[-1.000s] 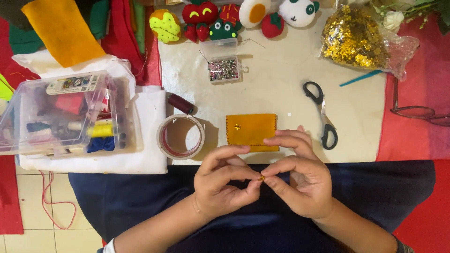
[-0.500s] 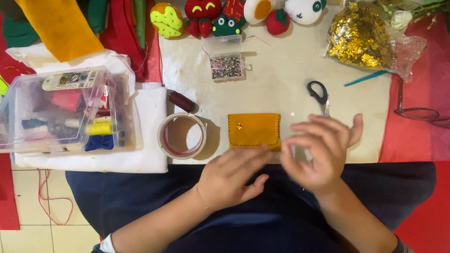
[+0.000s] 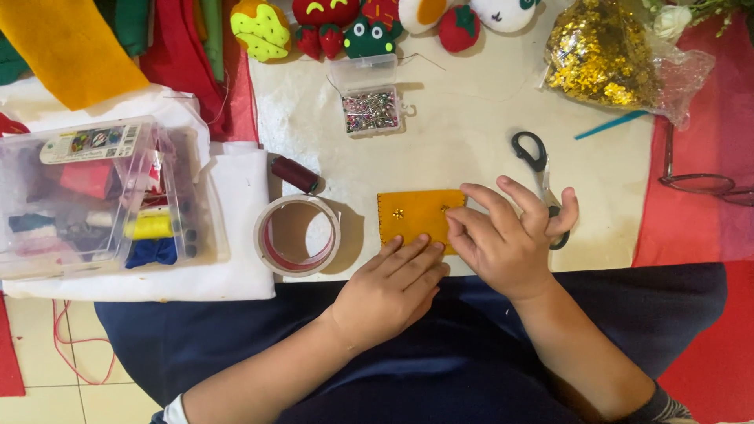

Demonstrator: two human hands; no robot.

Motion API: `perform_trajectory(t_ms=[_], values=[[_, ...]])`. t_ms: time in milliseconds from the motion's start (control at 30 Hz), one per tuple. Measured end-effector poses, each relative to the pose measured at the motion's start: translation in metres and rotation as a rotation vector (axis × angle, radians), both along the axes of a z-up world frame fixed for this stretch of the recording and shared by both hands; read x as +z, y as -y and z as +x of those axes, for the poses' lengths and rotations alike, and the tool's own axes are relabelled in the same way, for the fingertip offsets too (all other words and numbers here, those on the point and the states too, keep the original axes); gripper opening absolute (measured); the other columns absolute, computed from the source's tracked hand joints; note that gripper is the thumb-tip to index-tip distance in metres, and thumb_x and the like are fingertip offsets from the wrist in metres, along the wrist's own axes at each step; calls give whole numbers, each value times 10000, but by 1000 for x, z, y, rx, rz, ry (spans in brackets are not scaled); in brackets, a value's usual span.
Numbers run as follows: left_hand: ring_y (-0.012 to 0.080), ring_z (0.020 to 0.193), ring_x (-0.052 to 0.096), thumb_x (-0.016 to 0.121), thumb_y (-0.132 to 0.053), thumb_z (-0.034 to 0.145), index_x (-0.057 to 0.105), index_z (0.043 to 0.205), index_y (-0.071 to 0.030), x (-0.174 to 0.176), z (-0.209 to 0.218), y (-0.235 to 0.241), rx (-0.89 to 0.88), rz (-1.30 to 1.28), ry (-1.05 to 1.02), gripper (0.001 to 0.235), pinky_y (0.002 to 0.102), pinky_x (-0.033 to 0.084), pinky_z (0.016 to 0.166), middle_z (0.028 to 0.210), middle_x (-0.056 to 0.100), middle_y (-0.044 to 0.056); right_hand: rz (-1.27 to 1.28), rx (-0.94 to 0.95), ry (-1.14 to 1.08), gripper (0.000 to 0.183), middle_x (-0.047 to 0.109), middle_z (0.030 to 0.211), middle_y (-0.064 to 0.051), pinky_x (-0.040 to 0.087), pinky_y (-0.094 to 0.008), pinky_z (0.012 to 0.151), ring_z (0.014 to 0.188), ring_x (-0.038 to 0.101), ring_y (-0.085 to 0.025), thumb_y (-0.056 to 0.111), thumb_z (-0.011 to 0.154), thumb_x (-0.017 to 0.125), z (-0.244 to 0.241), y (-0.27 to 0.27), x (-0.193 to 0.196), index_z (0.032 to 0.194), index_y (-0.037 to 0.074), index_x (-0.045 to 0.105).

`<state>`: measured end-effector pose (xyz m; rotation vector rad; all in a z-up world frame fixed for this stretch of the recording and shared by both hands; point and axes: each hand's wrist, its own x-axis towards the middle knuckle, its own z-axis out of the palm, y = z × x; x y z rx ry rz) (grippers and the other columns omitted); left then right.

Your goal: Applying double-sided tape to the edges of a small yellow pouch for assembly.

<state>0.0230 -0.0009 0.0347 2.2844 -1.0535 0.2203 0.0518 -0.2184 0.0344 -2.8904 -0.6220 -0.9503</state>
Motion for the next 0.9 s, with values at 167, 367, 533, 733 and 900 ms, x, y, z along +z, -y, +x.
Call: perform_trajectory(t_ms=[167,367,533,733,900], values=[[284,1271,649,713,-153,963,742,1160,-90,0,0,-1,-3,-14,-21,209,469,512,1082,1332,690,103,57,32,-104,183,790,1189,115,47,-534,1216,1229,602,-224,250,952,757,-1,0,7,801,344,715],[281,1300,628,721,-171,960,730,1182,-106,-6,-2,1,-13,-2,-37,231,476,491,1103,1360,674,91,220,-80,-197,112,763,1186,79,0,-544,1230,1216,593,-282,249,915,753,-15,8,6,888,355,776],[287,1261,659,698,-190,946,756,1141,-89,-11,-4,3,26,-27,-7,226,491,487,1097,1310,716,112,176,-24,-116,169,579,812,59,290,-449,897,773,549,-193,229,881,720,-25,-17,14,1040,243,778],[290,1276,649,675,-198,956,752,1156,-89,-13,-5,4,24,-17,-26,240,497,468,1112,1313,713,113,135,-82,-95,194,630,857,46,240,-428,874,789,557,-171,246,946,716,-30,-27,10,1105,172,800],[297,1268,654,676,-188,950,755,1147,-74,-13,-4,3,15,-23,-12,240,497,471,1107,1288,722,121,125,-91,-97,206,606,847,50,233,-430,893,801,551,-159,252,975,674,-29,-28,8,1119,168,795]])
